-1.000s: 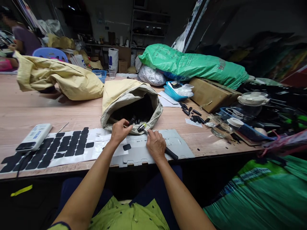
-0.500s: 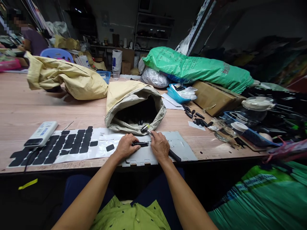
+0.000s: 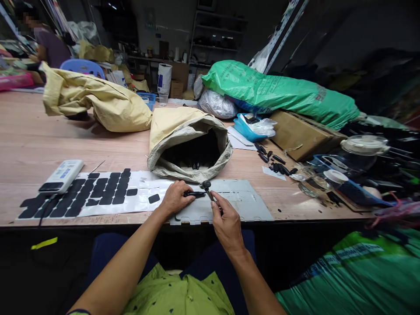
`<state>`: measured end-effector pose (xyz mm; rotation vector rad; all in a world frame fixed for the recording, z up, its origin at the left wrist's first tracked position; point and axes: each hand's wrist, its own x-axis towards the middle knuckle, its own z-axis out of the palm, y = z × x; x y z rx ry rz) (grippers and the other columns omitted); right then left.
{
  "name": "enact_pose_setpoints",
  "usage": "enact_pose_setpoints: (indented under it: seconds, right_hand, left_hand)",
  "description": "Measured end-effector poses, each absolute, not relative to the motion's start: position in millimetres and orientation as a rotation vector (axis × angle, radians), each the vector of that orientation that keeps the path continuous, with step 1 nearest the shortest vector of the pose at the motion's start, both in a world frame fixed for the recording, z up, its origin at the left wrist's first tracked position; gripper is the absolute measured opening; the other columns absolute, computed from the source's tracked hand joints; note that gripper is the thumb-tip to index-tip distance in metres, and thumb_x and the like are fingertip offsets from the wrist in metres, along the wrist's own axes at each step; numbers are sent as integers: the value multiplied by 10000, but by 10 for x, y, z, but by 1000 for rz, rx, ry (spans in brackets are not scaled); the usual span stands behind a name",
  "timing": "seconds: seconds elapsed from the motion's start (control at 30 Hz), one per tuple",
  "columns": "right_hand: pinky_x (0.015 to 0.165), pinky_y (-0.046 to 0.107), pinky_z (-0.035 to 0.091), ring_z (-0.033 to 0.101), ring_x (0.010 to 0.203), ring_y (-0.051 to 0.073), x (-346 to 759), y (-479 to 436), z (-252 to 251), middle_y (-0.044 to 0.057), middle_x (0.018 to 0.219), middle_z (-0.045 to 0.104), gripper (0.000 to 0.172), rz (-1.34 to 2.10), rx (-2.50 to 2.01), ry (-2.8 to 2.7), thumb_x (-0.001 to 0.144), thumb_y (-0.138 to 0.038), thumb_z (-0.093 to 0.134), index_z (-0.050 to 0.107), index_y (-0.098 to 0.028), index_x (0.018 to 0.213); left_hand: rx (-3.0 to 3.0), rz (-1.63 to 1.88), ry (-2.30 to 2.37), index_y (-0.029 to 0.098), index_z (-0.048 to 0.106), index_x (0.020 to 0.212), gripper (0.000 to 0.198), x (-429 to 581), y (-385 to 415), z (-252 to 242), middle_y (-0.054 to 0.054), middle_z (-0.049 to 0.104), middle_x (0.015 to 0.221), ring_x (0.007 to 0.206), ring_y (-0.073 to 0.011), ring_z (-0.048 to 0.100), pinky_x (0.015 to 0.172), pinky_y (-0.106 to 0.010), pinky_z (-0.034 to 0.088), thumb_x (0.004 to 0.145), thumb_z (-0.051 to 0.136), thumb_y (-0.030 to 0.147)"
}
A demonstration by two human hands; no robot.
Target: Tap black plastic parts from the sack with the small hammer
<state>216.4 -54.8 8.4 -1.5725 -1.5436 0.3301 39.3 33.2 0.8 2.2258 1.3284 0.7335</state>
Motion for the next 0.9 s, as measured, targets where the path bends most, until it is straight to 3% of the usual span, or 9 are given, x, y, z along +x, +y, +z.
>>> enact_pose_setpoints:
  seconds: [0.63, 0.9]
  right_hand:
    - [932, 340, 520, 651, 1068, 198, 2057, -527, 85, 71, 1188, 691, 377, 352, -1624, -1741, 932, -258, 431, 654, -237, 1236]
    - [872, 340, 461, 598, 1002, 223, 2331, 148, 178, 90, 1067, 688, 342, 34, -1844, -1640, 897, -224, 476, 688, -193, 1163]
  left_hand:
    - [2146, 665, 1341, 224, 728, 828, 96, 396, 362, -5, -10, 620, 817, 814, -185, 535, 734, -302, 408, 763, 728, 294]
    - [2111, 716, 1339, 211, 732, 858, 130, 397, 336, 32, -11, 646, 826, 837, -189, 556, 738, -298, 417, 744, 738, 272]
